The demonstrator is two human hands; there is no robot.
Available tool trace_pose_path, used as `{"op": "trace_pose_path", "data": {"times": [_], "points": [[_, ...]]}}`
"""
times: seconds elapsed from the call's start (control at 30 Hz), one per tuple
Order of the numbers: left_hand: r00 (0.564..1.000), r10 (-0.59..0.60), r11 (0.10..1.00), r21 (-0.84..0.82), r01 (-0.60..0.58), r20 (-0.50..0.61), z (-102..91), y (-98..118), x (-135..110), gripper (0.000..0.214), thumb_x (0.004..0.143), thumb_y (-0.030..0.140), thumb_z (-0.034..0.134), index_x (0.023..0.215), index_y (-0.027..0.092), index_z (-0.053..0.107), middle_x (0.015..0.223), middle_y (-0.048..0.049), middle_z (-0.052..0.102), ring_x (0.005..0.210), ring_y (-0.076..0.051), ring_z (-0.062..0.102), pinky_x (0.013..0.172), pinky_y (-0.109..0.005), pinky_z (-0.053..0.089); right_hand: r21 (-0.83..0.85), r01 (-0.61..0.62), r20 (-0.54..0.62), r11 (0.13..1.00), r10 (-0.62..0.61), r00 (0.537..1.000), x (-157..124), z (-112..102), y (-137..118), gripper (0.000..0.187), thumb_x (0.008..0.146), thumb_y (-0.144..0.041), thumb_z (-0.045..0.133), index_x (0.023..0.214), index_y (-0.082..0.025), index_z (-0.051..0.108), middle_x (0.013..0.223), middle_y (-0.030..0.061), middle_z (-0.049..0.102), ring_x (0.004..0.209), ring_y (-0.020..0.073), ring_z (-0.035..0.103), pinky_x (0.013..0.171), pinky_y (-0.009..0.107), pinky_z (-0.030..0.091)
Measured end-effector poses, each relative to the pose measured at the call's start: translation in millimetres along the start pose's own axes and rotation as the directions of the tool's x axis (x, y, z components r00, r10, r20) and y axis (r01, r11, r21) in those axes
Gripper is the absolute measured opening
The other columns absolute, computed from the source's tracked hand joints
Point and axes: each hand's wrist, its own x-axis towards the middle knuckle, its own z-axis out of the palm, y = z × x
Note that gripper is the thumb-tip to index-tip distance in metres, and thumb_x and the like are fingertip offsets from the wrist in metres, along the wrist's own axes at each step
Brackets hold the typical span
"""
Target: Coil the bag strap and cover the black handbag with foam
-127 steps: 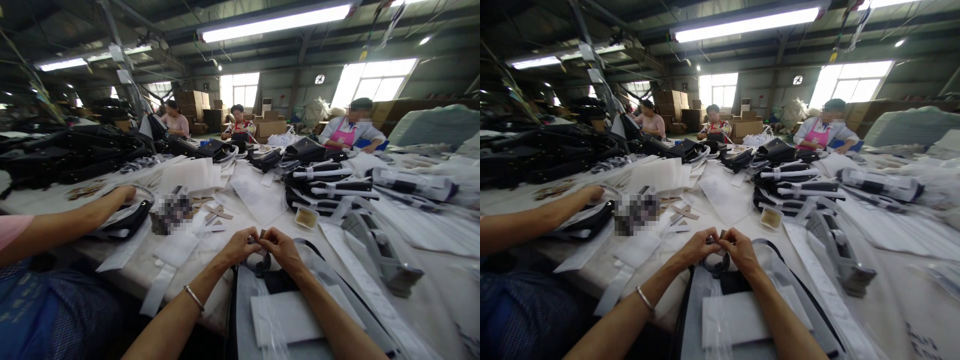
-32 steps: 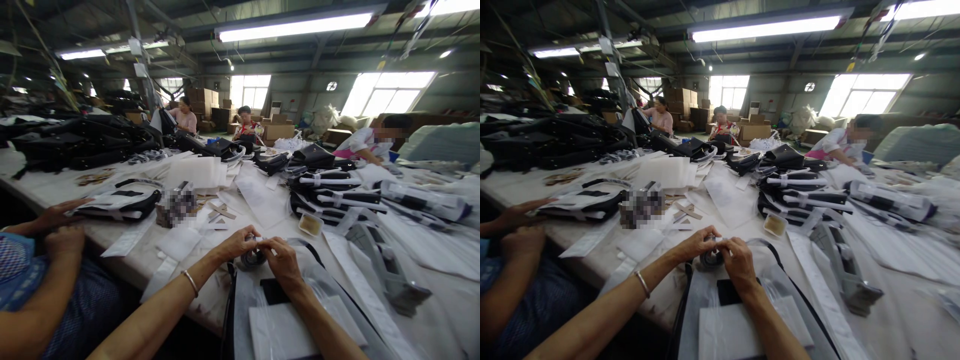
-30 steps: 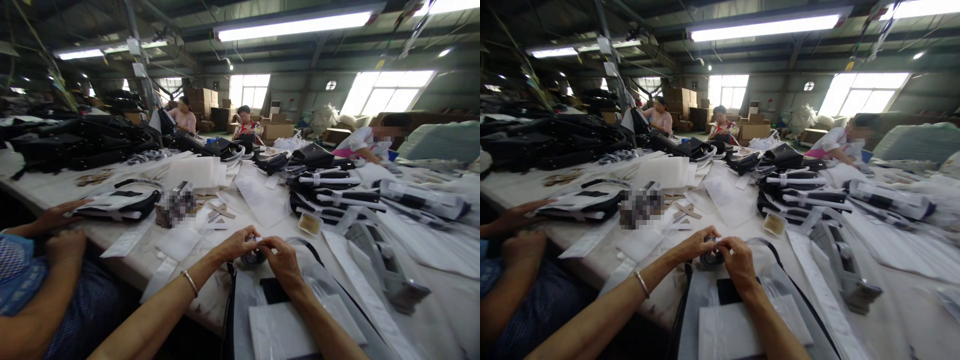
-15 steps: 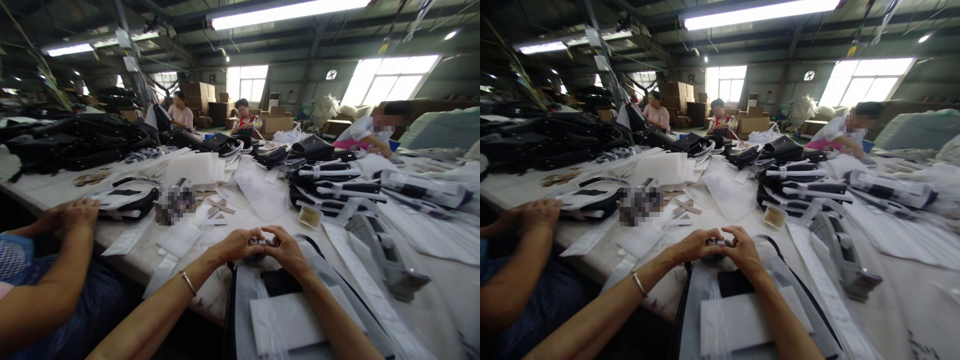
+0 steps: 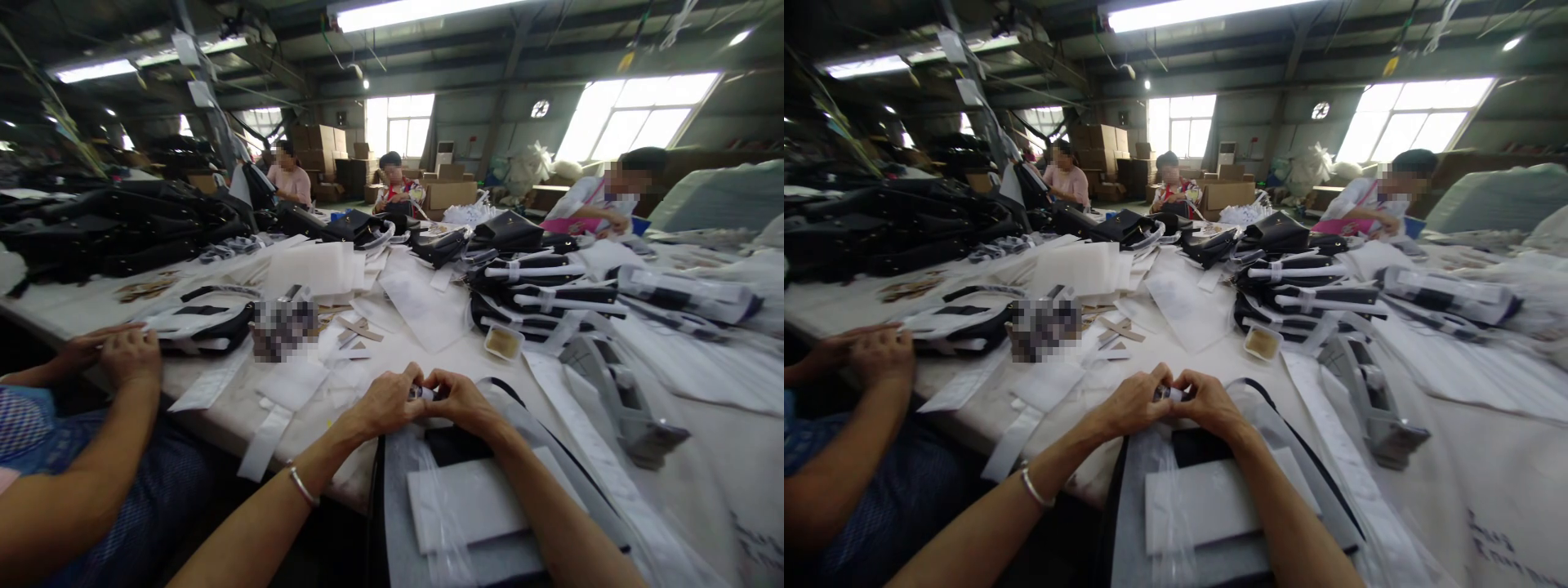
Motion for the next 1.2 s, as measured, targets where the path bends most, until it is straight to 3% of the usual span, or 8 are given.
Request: {"op": "trace_pose_path", "data": {"times": [0.1,0.33,0.67,0.8,0.9,1.0,1.1,1.2], "points": [[1.000,-0.010,0.998,-0.057,0.011,0.022,-1.6,-3.0,-1.8,0.027,0.079,0.027,0.059,0.105,0.024,0.052,0.075,0.0012,0.058,0.067,-0.018,0.057,0.062,-0.026,0.036,0.033,-0.016,0.012,0.999,0.015,1.000,-0.4,-0.5,-2.8,0.031,0.062,-0.038,0.082,0.082,-0.019,0.068,0.060,-0.0068,0.056,0.056,0.0100,0.048,0.053,0.021,0.036],[0.990,0.126,0.979,-0.171,-0.113,0.067,-9.6,-9.7,-5.8,0.021,0.083,0.029,0.057,0.104,0.025,0.054,0.071,0.0050,0.054,0.064,-0.014,0.052,0.061,-0.022,0.034,0.064,-0.019,0.023,0.998,0.018,1.000,3.8,-3.1,3.2,0.031,0.061,-0.032,0.083,0.086,-0.018,0.072,0.065,-0.0053,0.062,0.059,0.0107,0.051,0.056,0.022,0.038],[1.000,0.017,1.000,0.010,-0.018,0.006,2.2,-4.6,4.1,0.013,0.081,0.032,0.055,0.092,0.025,0.056,0.068,0.0039,0.058,0.064,-0.016,0.056,0.062,-0.025,0.031,0.076,-0.069,0.041,0.995,0.066,0.997,7.3,-10.0,-2.0,0.031,0.057,-0.029,0.084,0.088,-0.023,0.079,0.062,-0.0062,0.063,0.057,0.0093,0.048,0.054,0.021,0.037],[0.999,-0.034,0.998,-0.043,0.035,0.009,0.3,-2.2,1.6,0.017,0.082,0.040,0.052,0.088,0.025,0.056,0.065,0.0044,0.056,0.061,-0.016,0.054,0.061,-0.025,0.032,-0.056,-0.099,-0.026,0.993,0.098,0.995,2.0,-13.9,-14.6,0.029,0.063,-0.024,0.079,0.092,-0.025,0.080,0.063,-0.0051,0.066,0.055,0.0099,0.053,0.052,0.020,0.040],[0.997,-0.081,0.984,-0.162,0.077,-0.019,-3.3,-7.3,0.6,0.025,0.079,0.047,0.051,0.085,0.023,0.054,0.061,0.0050,0.053,0.057,-0.016,0.050,0.058,-0.025,0.033,-0.126,-0.106,-0.199,0.986,0.079,0.977,-17.5,-45.4,-23.5,0.029,0.070,-0.022,0.071,0.098,-0.024,0.079,0.075,-0.0010,0.073,0.064,0.0136,0.061,0.059,0.023,0.046],[0.994,-0.084,0.955,-0.289,0.060,-0.073,-4.9,-15.7,2.6,0.029,0.073,0.051,0.053,0.079,0.022,0.053,0.060,0.0046,0.052,0.058,-0.017,0.050,0.058,-0.026,0.036,-0.156,-0.153,-0.413,0.976,0.077,0.907,-55.8,-110.4,-22.0,0.027,0.075,-0.031,0.066,0.099,-0.022,0.078,0.090,0.0020,0.075,0.080,0.0183,0.066,0.074,0.028,0.049],[0.988,-0.113,0.938,-0.339,0.073,-0.101,-3.4,-21.3,6.2,0.031,0.069,0.053,0.055,0.076,0.022,0.054,0.059,0.0042,0.054,0.059,-0.018,0.052,0.059,-0.027,0.038,-0.159,-0.310,-0.645,0.937,0.139,0.751,-102.8,-184.2,-9.3,0.026,0.074,-0.035,0.064,0.092,-0.022,0.077,0.092,0.0048,0.075,0.089,0.0237,0.065,0.082,0.034,0.048],[0.985,-0.144,0.923,-0.372,0.098,-0.097,-1.4,-23.2,8.1,0.034,0.067,0.054,0.056,0.078,0.022,0.055,0.060,0.0035,0.058,0.058,-0.018,0.053,0.059,-0.027,0.040,-0.081,-0.466,-0.762,0.881,0.247,0.599,-140.3,-231.4,11.6,0.018,0.066,-0.035,0.068,0.074,-0.020,0.074,0.081,0.0073,0.073,0.089,0.0274,0.064,0.080,0.036,0.046]]}}
